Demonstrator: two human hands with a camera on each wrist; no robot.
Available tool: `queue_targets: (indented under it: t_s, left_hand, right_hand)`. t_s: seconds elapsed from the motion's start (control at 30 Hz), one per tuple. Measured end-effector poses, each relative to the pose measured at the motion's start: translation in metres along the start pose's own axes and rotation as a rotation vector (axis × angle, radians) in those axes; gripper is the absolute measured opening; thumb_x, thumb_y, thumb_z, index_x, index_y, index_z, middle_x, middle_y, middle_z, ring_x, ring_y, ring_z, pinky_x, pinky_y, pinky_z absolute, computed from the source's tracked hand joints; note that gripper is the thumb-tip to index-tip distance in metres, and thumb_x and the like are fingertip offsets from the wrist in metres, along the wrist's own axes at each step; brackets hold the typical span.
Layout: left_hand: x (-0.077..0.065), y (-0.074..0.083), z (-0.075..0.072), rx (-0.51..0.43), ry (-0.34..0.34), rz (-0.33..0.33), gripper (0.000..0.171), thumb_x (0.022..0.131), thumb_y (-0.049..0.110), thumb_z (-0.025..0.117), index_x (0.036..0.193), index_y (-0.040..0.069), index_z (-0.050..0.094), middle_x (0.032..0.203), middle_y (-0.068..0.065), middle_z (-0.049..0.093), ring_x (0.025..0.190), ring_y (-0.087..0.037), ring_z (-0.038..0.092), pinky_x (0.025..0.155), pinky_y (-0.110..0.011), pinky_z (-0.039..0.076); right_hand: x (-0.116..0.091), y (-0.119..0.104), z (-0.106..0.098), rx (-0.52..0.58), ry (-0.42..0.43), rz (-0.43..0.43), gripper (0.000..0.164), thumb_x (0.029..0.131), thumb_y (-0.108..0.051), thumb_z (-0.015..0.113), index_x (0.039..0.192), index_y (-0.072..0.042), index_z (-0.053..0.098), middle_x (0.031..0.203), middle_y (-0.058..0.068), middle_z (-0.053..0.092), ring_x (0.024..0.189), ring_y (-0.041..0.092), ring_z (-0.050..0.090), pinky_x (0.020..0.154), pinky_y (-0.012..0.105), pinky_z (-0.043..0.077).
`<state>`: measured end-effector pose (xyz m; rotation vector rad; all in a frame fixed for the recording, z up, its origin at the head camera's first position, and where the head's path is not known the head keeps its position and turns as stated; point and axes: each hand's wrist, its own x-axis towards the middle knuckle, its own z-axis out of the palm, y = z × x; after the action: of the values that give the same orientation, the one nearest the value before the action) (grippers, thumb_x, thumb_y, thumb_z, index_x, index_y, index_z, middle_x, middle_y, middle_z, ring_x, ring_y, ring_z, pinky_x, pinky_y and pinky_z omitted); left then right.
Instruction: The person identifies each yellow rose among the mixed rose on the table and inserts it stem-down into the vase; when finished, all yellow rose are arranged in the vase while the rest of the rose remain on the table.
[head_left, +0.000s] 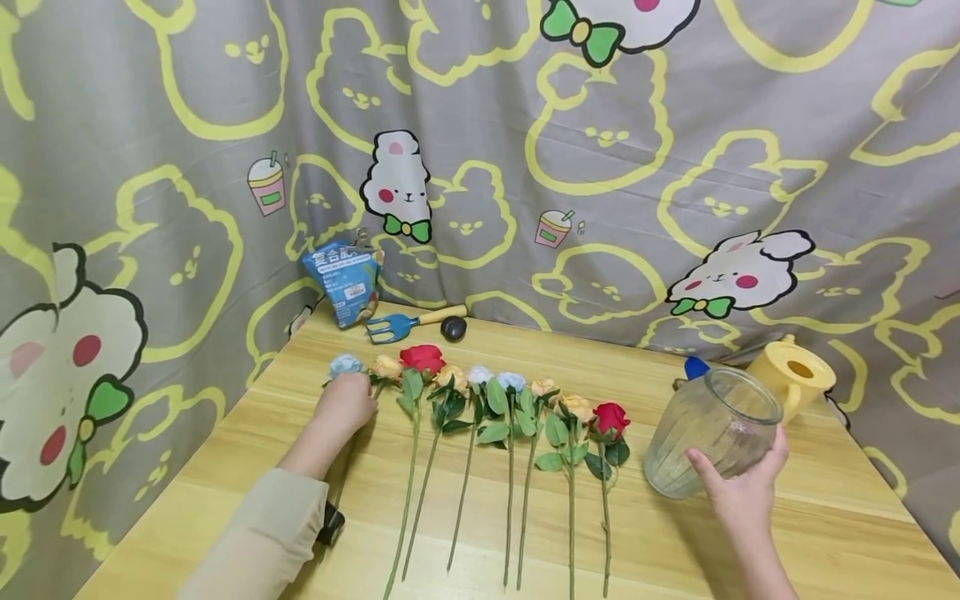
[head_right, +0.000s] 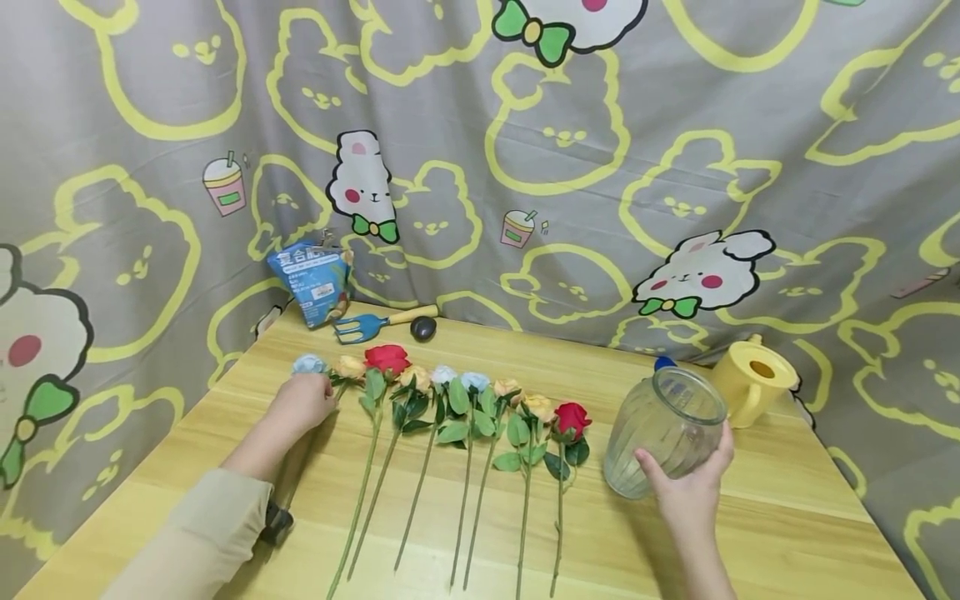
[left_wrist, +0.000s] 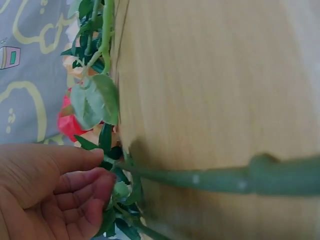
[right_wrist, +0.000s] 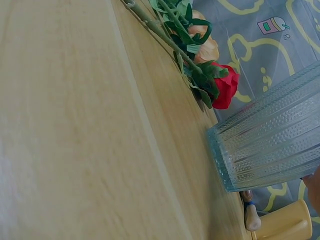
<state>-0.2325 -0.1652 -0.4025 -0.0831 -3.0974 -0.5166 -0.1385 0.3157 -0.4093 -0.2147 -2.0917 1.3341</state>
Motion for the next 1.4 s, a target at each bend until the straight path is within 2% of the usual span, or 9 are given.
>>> queue_targets:
  t_s: [0.17, 0.33, 0.5, 0.7, 0.87, 0.97, 1.1, 1.27, 1.4]
  left_hand:
    - [0.004, 0.001, 0.005, 0.066, -0.003, 0.012, 0.010, 0.074, 0.002, 0.060, 0.065, 0.002, 0.058, 0.069, -0.011, 0.061, 0.067, -0.029, 0.059, 0.061, -0.042, 0.048]
    - [0.005, 0.001, 0.007, 0.052, 0.037, 0.026, 0.021, 0.073, -0.001, 0.057, 0.054, 0.006, 0.051, 0.059, -0.006, 0.054, 0.058, -0.024, 0.055, 0.055, -0.039, 0.047]
    - [0.002, -0.002, 0.004, -0.073, 0.102, 0.035, 0.035, 0.077, 0.003, 0.058, 0.049, 0.012, 0.039, 0.048, 0.002, 0.034, 0.047, -0.015, 0.037, 0.045, -0.029, 0.034]
    - [-0.008, -0.004, -0.009, -0.229, 0.244, 0.110, 0.010, 0.077, 0.010, 0.067, 0.070, 0.004, 0.065, 0.064, 0.000, 0.058, 0.061, -0.018, 0.054, 0.058, -0.035, 0.044]
    - [-0.019, 0.004, -0.025, -0.365, 0.292, 0.099, 0.012, 0.081, 0.016, 0.067, 0.080, 0.003, 0.067, 0.073, -0.003, 0.064, 0.068, -0.018, 0.058, 0.062, -0.034, 0.047]
    - [-0.024, 0.015, -0.037, -0.426, 0.306, 0.114, 0.013, 0.082, 0.017, 0.066, 0.083, 0.004, 0.067, 0.076, -0.004, 0.066, 0.068, -0.017, 0.059, 0.061, -0.031, 0.048]
    - [-0.028, 0.037, -0.055, -0.467, 0.312, 0.174, 0.014, 0.083, 0.020, 0.066, 0.087, 0.007, 0.067, 0.080, -0.003, 0.066, 0.069, -0.015, 0.058, 0.061, -0.029, 0.048]
    - [-0.027, 0.075, -0.082, -0.554, 0.289, 0.300, 0.014, 0.082, 0.020, 0.067, 0.090, 0.008, 0.068, 0.078, 0.000, 0.066, 0.066, -0.013, 0.058, 0.057, -0.029, 0.048]
    - [-0.022, 0.112, -0.098, -0.692, 0.247, 0.417, 0.013, 0.081, 0.019, 0.068, 0.089, 0.008, 0.068, 0.074, 0.001, 0.065, 0.064, -0.012, 0.058, 0.057, -0.028, 0.049]
  right_hand:
    - [0.000, 0.001, 0.000, -0.001, 0.008, -0.022, 0.107, 0.065, 0.002, 0.076, 0.141, -0.031, 0.008, 0.139, 0.013, 0.027, 0.121, 0.029, 0.031, 0.105, 0.036, 0.019]
    - [0.000, 0.001, 0.001, -0.001, 0.006, -0.018, 0.108, 0.065, 0.003, 0.076, 0.141, -0.030, 0.007, 0.139, 0.013, 0.026, 0.121, 0.028, 0.031, 0.105, 0.033, 0.020]
    - [0.000, 0.001, 0.000, 0.000, 0.017, -0.015, 0.107, 0.065, 0.002, 0.076, 0.141, -0.031, 0.008, 0.139, 0.013, 0.026, 0.121, 0.028, 0.031, 0.105, 0.038, 0.019]
    - [0.000, 0.002, 0.000, -0.002, 0.018, -0.023, 0.107, 0.065, 0.002, 0.076, 0.141, -0.031, 0.008, 0.139, 0.011, 0.027, 0.121, 0.027, 0.031, 0.105, 0.036, 0.019]
    - [0.000, 0.001, -0.001, -0.001, 0.012, -0.012, 0.106, 0.066, 0.001, 0.076, 0.141, -0.032, 0.008, 0.140, 0.011, 0.027, 0.121, 0.029, 0.030, 0.105, 0.040, 0.019]
    - [0.000, 0.000, 0.000, 0.000, 0.010, -0.009, 0.106, 0.066, 0.000, 0.076, 0.141, -0.032, 0.008, 0.139, 0.012, 0.027, 0.121, 0.030, 0.030, 0.105, 0.042, 0.018]
    - [0.001, 0.000, 0.000, 0.004, 0.008, -0.010, 0.106, 0.066, 0.001, 0.076, 0.141, -0.032, 0.009, 0.139, 0.012, 0.027, 0.121, 0.030, 0.030, 0.105, 0.041, 0.018]
    - [0.002, -0.002, 0.000, 0.004, -0.003, 0.017, 0.107, 0.067, 0.001, 0.076, 0.141, -0.033, 0.006, 0.140, 0.012, 0.027, 0.122, 0.029, 0.030, 0.105, 0.041, 0.018]
    - [0.001, 0.000, -0.001, 0.007, -0.006, 0.040, 0.107, 0.067, 0.000, 0.076, 0.141, -0.034, 0.005, 0.140, 0.013, 0.026, 0.123, 0.030, 0.029, 0.105, 0.039, 0.017]
